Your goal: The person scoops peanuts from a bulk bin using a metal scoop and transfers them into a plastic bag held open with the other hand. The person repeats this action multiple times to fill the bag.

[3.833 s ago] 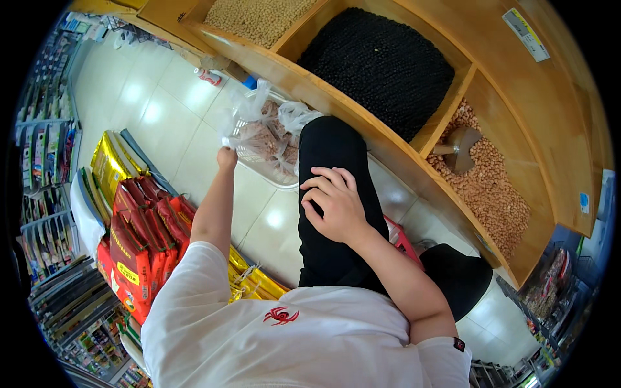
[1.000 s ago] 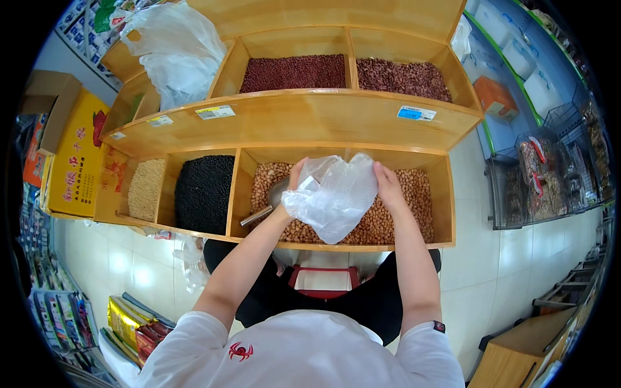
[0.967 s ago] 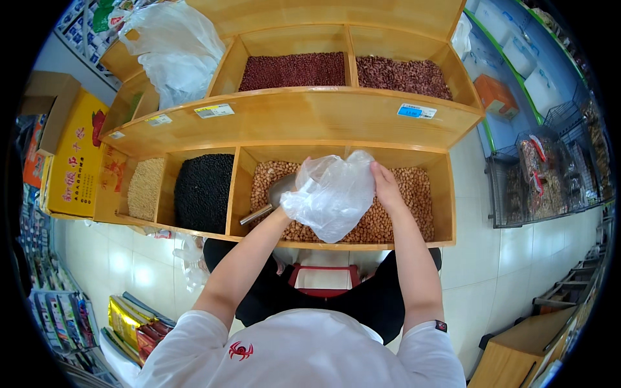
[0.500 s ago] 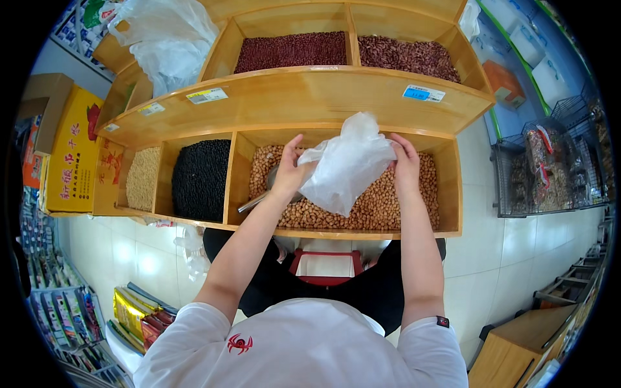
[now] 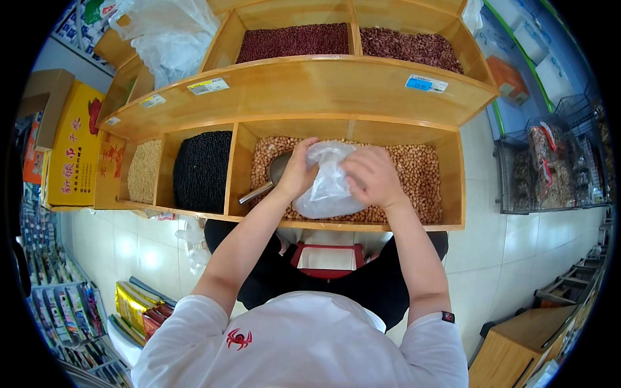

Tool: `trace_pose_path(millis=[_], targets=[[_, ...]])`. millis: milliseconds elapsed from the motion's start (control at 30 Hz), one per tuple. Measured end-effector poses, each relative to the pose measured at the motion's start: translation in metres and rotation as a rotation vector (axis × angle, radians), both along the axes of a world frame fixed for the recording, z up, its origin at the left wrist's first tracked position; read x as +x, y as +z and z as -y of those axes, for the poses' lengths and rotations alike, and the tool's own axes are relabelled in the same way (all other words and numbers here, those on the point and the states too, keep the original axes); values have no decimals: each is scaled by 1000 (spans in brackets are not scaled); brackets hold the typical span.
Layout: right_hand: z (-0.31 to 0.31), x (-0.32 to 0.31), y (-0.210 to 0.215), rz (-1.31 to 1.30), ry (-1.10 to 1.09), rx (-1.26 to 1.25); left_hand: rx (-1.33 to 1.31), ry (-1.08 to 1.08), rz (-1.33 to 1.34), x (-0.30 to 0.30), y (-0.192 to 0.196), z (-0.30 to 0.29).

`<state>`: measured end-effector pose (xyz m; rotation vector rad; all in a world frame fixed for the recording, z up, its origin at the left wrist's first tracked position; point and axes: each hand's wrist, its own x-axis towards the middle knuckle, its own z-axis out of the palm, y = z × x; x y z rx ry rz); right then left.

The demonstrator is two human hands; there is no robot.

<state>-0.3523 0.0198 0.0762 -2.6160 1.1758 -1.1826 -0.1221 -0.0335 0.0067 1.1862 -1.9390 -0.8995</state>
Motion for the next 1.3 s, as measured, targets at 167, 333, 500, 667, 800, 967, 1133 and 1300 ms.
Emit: trace_pose_path(millis=[167,333,500,667,800,967,1133,1300], targets=[[-3,9,-35,-186,136,504,504,242,-419,4,-13,15],[1,14,-25,-369,23,717,601,409,-636,7,-12,19],[2,0,-27,-269,-232,559,648,306,-639,6,6,16],[2,-14,-29,-215,-459,432,-376,159,-51,-1,29,-2],[9,-12,-27,-146,-416,324,-362,-366,-6,-4,28,-13],[9,-10,-43,65,-108,555,51,-536,306,-8,15,-15],[5,-21,-48,-203,-19,1251,-135,-149,595,5,-8,-14],[2,-22,-41,-191,23,1348,-24,37,476,4,4,-7]])
